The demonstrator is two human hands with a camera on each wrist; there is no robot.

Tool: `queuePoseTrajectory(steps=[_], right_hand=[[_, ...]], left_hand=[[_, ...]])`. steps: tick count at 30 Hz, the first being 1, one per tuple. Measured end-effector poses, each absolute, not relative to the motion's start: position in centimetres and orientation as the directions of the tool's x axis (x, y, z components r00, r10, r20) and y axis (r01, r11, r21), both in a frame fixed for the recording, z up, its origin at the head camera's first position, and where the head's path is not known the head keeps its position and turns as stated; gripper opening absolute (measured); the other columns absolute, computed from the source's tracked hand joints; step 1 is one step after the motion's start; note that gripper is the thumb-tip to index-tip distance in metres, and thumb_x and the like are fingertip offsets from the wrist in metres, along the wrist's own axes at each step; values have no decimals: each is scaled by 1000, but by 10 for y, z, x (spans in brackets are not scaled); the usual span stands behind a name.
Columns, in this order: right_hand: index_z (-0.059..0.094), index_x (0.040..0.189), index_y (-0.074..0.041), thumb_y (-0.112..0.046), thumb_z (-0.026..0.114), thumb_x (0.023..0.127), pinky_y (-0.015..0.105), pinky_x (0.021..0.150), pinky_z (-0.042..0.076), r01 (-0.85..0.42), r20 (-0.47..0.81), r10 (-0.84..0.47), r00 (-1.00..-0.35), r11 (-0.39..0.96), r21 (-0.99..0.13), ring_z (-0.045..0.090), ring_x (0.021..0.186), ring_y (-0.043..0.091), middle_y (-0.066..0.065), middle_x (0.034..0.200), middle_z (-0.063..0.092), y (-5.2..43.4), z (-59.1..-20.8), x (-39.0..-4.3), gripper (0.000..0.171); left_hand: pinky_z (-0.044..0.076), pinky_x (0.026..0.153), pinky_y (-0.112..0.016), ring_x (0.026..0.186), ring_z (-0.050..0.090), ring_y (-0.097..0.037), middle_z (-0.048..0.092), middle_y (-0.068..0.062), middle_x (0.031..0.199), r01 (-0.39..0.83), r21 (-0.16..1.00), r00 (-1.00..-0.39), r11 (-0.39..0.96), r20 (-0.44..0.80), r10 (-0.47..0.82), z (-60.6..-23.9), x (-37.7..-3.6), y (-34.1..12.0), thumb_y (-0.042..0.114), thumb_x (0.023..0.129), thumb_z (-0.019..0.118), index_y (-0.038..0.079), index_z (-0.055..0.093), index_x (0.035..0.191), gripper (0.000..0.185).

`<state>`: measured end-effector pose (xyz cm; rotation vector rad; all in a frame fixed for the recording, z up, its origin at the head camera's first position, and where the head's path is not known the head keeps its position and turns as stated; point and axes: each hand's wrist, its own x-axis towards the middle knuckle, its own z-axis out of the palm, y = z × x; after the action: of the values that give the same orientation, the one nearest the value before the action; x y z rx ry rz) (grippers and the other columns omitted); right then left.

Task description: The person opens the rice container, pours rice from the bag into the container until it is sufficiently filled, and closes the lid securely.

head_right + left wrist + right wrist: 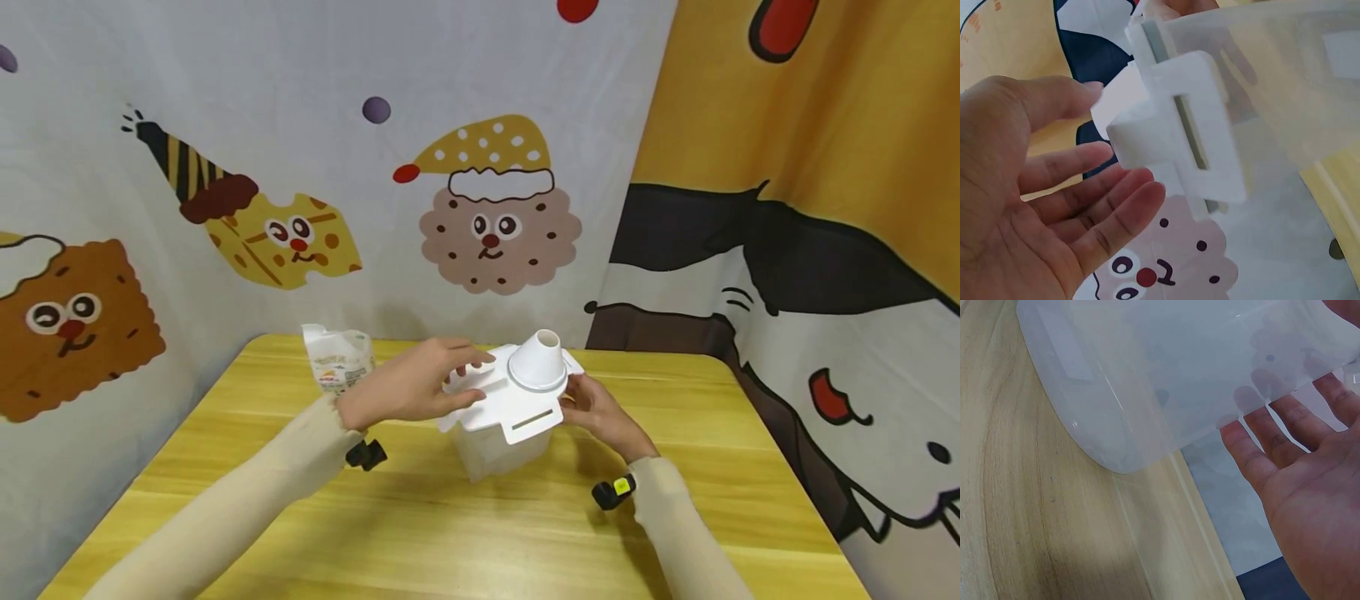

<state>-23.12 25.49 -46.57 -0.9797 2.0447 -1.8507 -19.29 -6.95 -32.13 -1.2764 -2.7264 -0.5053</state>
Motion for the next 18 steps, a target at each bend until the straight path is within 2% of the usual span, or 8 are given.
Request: queuePoseTrajectory(steps=[4,7,12,15,18], right_hand=[[31,158,-3,2,58,98,14,114,36,-318,272,-601,-751,-31,-947,46,139,-2,-15,152,48,256,-468,-232,66],[30,159,-3,2,58,99,14,114,37,-320,280,-604,-746,-42,-946,46,138,-1,-14,152,48,257,-469,-233,66],[30,159,-3,1,58,100,13,114,37,-327,290,-605,-742,-52,-944,46,138,-2,-15,152,47,256,-469,-233,65],[29,159,-2,1,59,99,13,113,37,-323,286,-601,-747,-49,-945,47,137,-2,-16,152,47,256,-468,-233,67],[28,159,-1,0,60,99,14,113,38,-315,276,-596,-754,-41,-948,47,137,-2,-16,151,48,255,-467,-233,69]], left_hand=[[53,73,-24,85,64,-12,72,-5,119,744,298,-660,598,189,727,-318,-197,-61,26,96,73,8,69,131,40],[54,74,-24,88,67,-14,74,-4,112,740,311,-662,596,181,727,-319,-200,-56,22,95,73,8,70,128,36],[46,63,-21,71,55,-10,71,-3,93,745,291,-657,600,164,736,-318,-205,-46,15,93,71,6,73,123,32],[35,55,-19,62,44,-8,59,1,74,740,283,-663,610,154,733,-317,-206,-42,11,93,69,7,76,108,17],[26,51,-19,57,35,-7,41,4,63,735,268,-671,622,158,725,-316,-206,-39,9,91,68,11,72,87,7]])
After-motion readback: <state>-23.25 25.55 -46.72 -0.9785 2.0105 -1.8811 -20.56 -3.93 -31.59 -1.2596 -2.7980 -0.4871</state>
